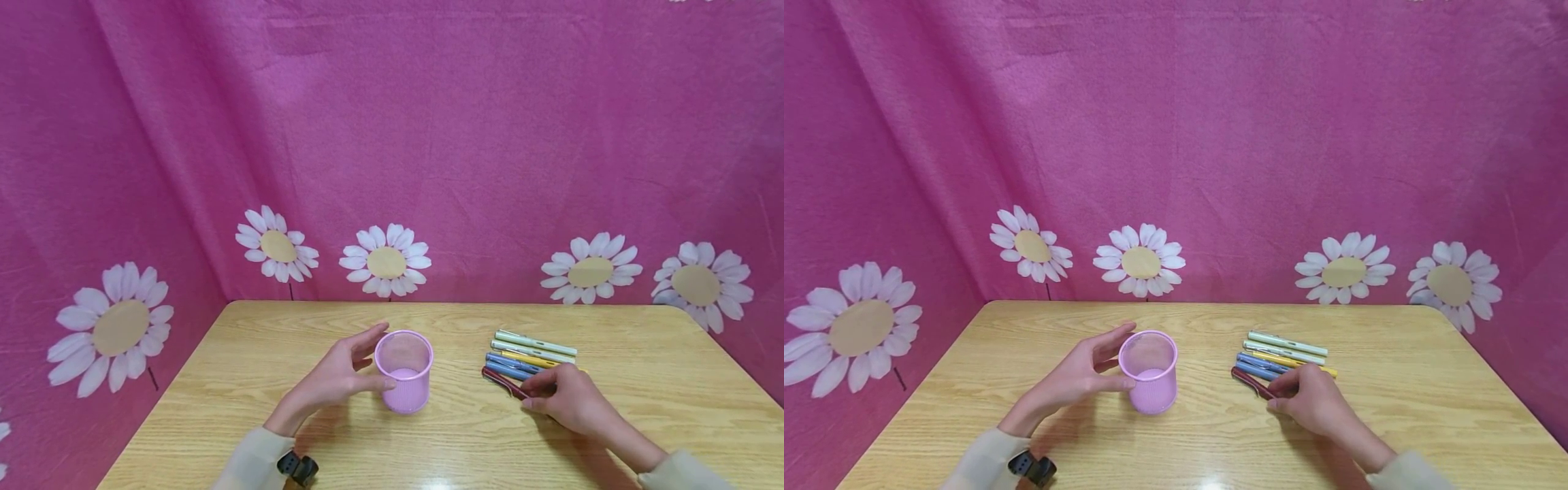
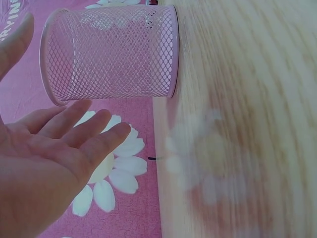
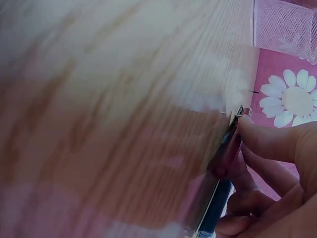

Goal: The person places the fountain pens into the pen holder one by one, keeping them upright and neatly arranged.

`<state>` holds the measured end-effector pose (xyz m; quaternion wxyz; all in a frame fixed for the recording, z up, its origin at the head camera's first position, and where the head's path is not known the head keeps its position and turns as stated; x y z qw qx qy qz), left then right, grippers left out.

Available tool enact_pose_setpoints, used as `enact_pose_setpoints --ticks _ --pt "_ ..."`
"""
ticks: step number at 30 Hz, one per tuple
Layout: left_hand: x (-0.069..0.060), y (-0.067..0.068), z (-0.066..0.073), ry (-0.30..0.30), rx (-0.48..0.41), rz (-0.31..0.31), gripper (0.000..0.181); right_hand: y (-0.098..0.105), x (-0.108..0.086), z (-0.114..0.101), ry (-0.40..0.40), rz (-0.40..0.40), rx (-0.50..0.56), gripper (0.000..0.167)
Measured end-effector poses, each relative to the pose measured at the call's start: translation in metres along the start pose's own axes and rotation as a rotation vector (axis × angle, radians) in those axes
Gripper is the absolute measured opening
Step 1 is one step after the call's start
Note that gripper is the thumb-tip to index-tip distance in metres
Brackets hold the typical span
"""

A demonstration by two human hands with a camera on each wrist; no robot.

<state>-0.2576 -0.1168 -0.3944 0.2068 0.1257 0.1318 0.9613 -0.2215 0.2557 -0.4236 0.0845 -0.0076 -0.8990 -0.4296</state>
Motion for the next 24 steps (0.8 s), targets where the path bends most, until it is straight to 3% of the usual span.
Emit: enact_pose_setpoints --ticks 8,12,17,24 --pt "0.002 -0.001 -0.004 0.020 -0.073 -0.026 0.092 -0.002 -0.007 0.001 -0.023 -0.037 0.094 0.014" --pt "0.004 -0.001 -0.007 0.037 -0.114 -0.037 0.092 -0.002 -0.008 0.000 -0.015 -0.052 0.126 0.020" --pt "0.006 -0.002 -0.010 0.042 -0.137 -0.041 0.091 -0.003 -0.006 -0.003 -0.020 -0.046 0.073 0.030" --pt "0.007 -0.002 -0.010 0.026 -0.131 -0.039 0.089 -0.005 -0.006 -0.006 -0.049 -0.027 0.027 0.028"
Point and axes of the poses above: each hand's wrist, its own x-axis towards the middle knuckle, its own y-axis out of the back of the hand, z = x × y, the point moved 3 cm from there along x, towards the middle knuckle, and after that the axes turned 8 degrees about z, right-handed, at the moved point
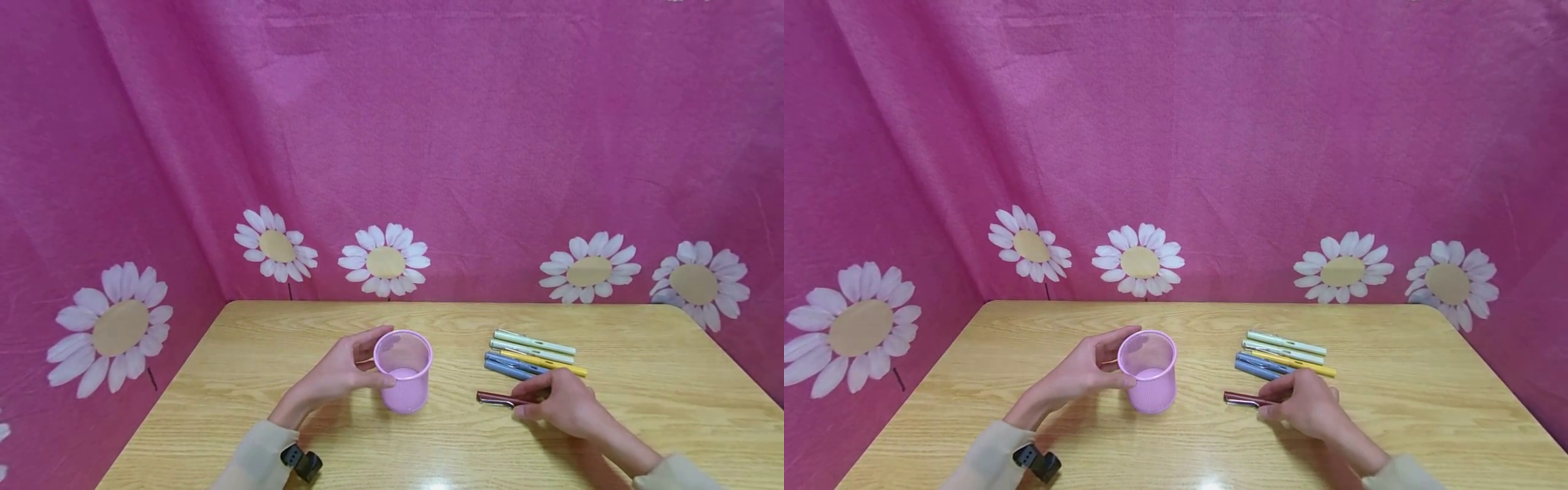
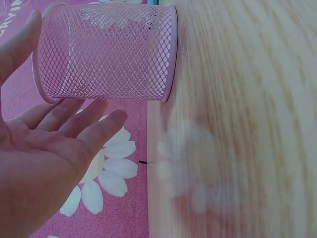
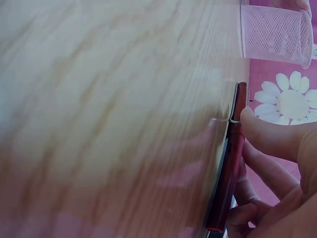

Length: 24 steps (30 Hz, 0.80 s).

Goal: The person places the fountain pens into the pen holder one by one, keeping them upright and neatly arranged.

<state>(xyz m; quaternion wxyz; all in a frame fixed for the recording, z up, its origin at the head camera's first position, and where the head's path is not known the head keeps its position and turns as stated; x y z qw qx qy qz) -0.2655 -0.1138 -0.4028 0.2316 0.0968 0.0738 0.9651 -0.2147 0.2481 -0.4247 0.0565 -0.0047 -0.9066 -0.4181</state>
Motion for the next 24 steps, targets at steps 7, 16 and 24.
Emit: enact_pose_setpoints --ticks 7,16,24 --pt "-0.0002 -0.0003 0.0002 0.006 -0.002 0.008 0.087 -0.0048 -0.0025 0.0010 -0.024 0.039 -0.028 0.021" --pt "-0.0005 0.0003 -0.0001 0.004 -0.010 0.018 0.086 -0.0076 -0.0044 -0.0024 -0.001 0.039 0.001 0.022" --pt "-0.0002 -0.0002 -0.0015 0.001 -0.017 0.011 0.086 -0.0102 -0.0036 -0.0048 0.034 0.032 0.007 0.022"
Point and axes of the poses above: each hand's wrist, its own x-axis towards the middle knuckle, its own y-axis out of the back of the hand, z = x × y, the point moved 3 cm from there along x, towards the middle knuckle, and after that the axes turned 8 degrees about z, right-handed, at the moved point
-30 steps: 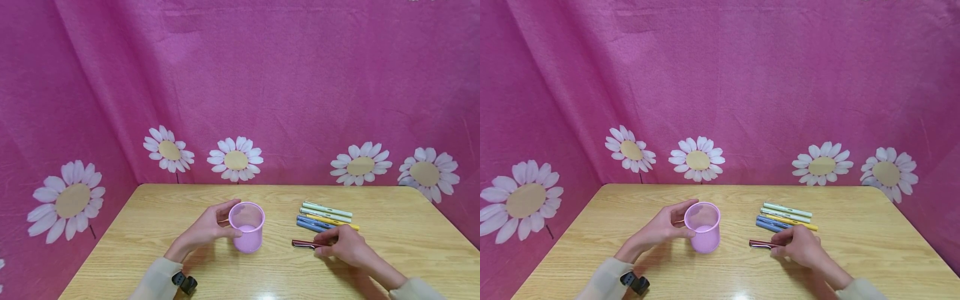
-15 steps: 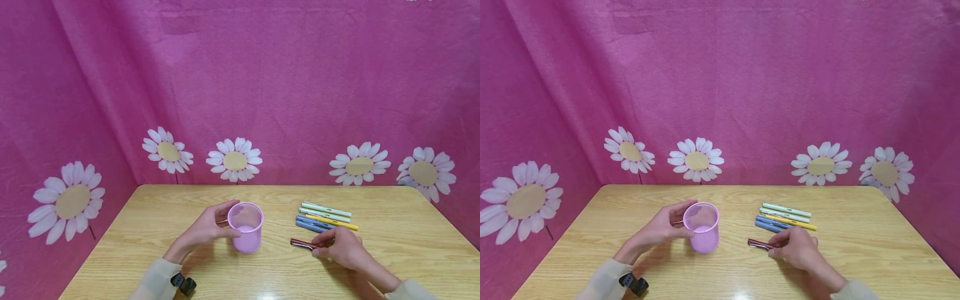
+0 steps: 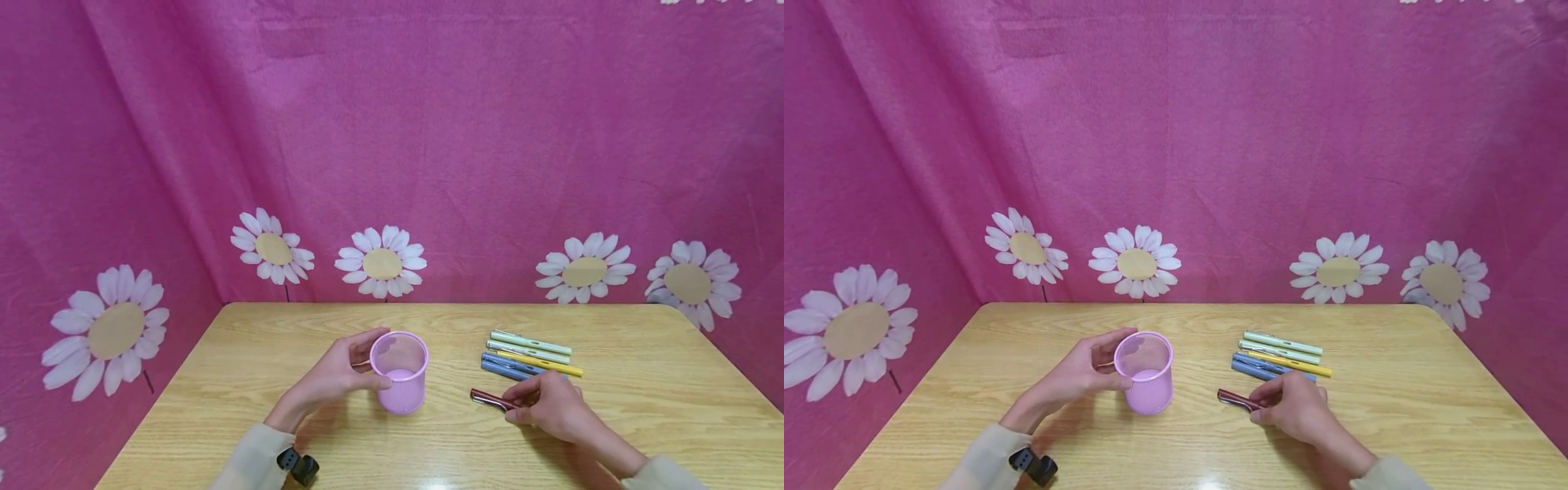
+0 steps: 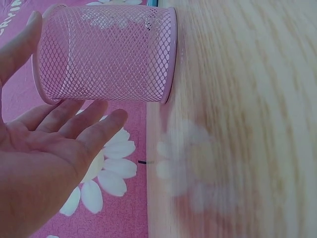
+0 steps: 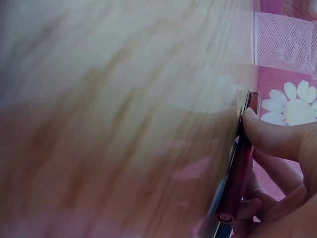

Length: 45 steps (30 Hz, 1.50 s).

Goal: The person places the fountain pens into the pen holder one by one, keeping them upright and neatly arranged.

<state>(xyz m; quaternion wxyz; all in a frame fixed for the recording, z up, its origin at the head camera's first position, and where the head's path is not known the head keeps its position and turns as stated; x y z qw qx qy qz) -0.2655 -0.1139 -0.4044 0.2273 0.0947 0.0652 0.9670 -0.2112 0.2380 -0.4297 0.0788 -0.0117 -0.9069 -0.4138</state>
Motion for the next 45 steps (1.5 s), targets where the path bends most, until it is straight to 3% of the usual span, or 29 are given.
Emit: enact_pose_setpoints --ticks 12,27,45 --pt "0.0005 -0.0005 -0.0010 0.001 -0.011 -0.008 0.089 0.0026 -0.0027 0.0026 -0.001 -0.014 -0.016 0.029" --pt "0.0012 -0.0004 -0.0016 0.026 -0.035 -0.026 0.091 -0.0026 0.0002 -0.0023 0.014 0.018 -0.074 0.024" --pt "0.0030 -0.0008 -0.0022 0.035 -0.040 -0.029 0.092 -0.0055 0.0001 -0.0068 0.026 0.037 -0.073 0.022"
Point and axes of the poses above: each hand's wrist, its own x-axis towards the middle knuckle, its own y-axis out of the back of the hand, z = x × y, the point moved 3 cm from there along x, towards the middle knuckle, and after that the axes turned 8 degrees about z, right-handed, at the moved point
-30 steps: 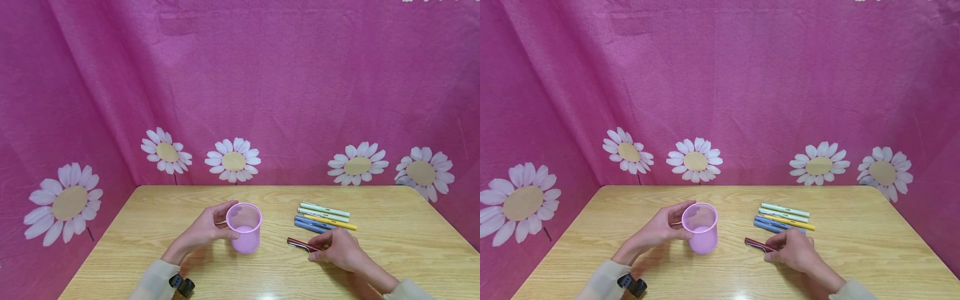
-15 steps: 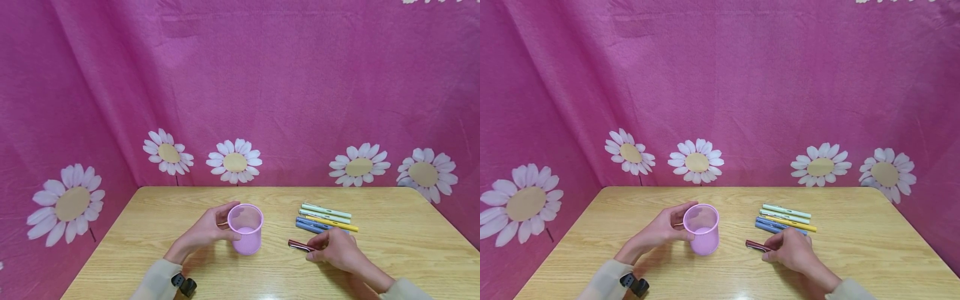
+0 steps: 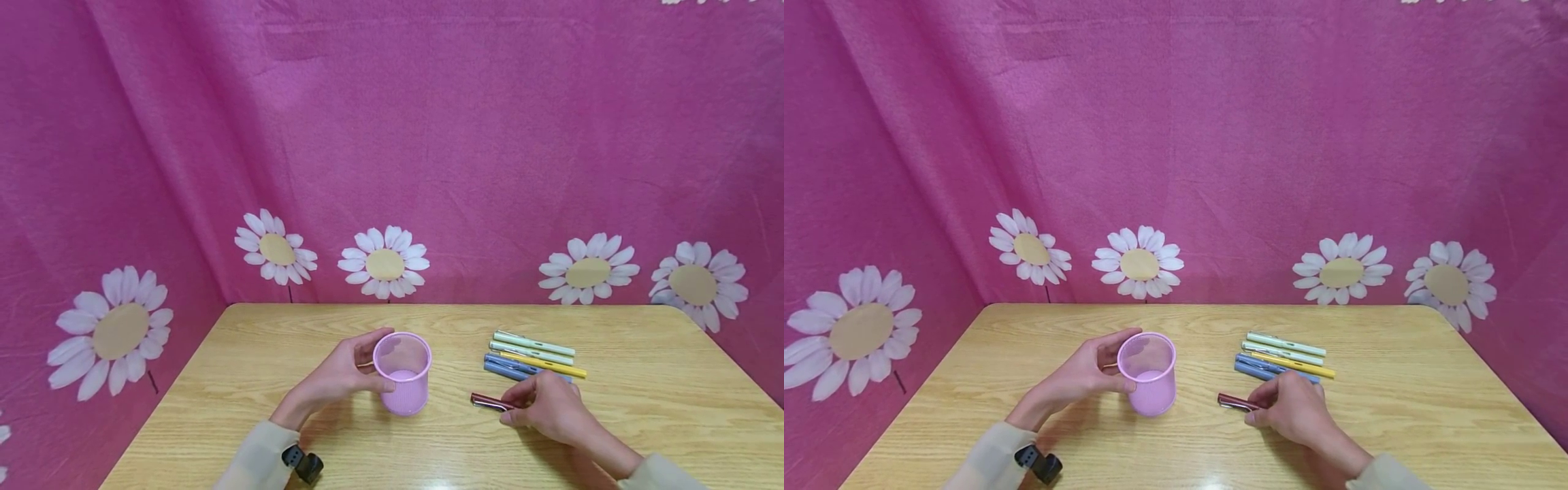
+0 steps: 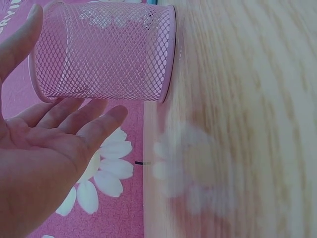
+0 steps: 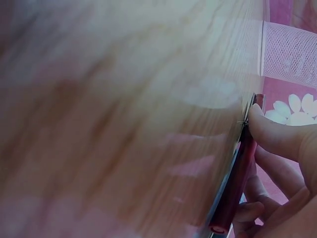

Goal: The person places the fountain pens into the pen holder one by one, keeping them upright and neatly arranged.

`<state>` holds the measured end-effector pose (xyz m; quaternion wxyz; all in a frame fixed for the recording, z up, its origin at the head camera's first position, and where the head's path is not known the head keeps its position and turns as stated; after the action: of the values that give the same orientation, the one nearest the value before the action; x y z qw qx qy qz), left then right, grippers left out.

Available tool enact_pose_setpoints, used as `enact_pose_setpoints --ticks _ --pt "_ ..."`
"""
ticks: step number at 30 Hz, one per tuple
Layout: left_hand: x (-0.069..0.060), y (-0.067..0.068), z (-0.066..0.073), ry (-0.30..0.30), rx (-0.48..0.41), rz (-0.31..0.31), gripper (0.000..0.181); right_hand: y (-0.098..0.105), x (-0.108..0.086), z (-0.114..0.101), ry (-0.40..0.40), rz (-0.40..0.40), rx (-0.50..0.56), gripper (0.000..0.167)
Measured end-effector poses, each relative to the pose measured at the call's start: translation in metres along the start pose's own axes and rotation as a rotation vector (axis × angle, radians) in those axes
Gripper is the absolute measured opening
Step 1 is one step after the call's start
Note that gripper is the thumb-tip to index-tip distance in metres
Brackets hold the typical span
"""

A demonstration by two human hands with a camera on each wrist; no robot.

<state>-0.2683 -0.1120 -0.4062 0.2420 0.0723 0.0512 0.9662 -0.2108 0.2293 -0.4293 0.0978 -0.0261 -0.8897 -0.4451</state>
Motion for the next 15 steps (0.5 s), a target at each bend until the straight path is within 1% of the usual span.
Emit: enact_pose_setpoints --ticks 11,15 --pt "0.0004 -0.0001 -0.0008 -0.014 -0.011 -0.001 0.092 0.0009 0.0008 -0.0018 -0.010 0.000 -0.010 0.023" --pt "0.0002 -0.0002 -0.0007 -0.014 -0.010 0.000 0.092 0.0021 0.0000 -0.0036 -0.032 -0.009 0.004 0.023"
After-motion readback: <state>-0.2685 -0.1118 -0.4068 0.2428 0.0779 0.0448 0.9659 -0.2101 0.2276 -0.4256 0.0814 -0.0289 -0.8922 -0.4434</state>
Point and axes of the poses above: each hand's wrist, its own x-axis towards the middle knuckle, its own y-axis out of the back of the hand, z = x × y, the point moved 3 cm from there along x, towards the middle knuckle, and after that the axes turned 8 degrees about z, right-handed, at the moved point
